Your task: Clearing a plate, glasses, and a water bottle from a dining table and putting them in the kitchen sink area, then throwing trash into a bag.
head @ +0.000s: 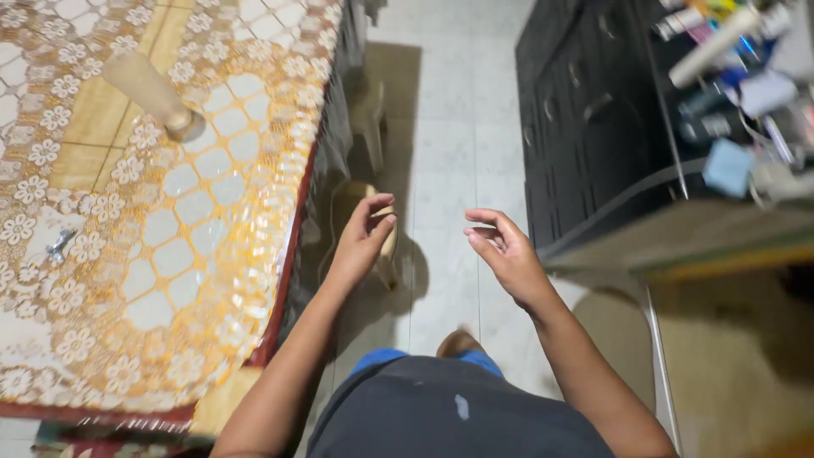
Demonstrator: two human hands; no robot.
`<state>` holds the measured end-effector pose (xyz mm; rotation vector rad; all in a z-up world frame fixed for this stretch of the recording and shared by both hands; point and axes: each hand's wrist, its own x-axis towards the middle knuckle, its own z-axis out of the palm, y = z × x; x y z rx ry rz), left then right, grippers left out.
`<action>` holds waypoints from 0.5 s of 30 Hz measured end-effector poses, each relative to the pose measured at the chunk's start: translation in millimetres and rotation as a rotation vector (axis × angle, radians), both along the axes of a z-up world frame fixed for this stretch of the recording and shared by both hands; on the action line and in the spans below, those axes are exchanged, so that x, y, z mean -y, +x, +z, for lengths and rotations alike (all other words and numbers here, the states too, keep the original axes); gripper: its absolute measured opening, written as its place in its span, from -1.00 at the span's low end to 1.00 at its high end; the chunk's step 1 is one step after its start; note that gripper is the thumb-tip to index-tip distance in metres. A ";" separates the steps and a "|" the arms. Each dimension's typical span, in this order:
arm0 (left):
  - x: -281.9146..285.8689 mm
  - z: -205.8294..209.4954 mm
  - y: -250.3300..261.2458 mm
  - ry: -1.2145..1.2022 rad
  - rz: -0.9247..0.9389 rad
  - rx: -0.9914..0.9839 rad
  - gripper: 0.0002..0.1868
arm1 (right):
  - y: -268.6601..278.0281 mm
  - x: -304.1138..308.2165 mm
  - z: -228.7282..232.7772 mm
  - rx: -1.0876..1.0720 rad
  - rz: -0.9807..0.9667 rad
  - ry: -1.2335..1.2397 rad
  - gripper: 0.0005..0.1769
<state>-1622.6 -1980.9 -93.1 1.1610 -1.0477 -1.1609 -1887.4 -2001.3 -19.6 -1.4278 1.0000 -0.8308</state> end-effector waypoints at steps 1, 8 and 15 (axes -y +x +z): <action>20.5 1.9 0.6 -0.008 0.024 0.001 -0.58 | 3.1 30.8 -7.5 0.001 0.024 -0.008 -0.57; 138.9 -12.7 17.7 -0.039 0.395 0.066 -0.54 | 35.8 231.3 -23.7 -0.040 0.319 -0.060 -0.56; 175.0 -14.5 68.5 -0.043 0.851 0.030 -0.48 | 141.0 371.9 -15.7 -0.081 0.635 -0.102 -0.55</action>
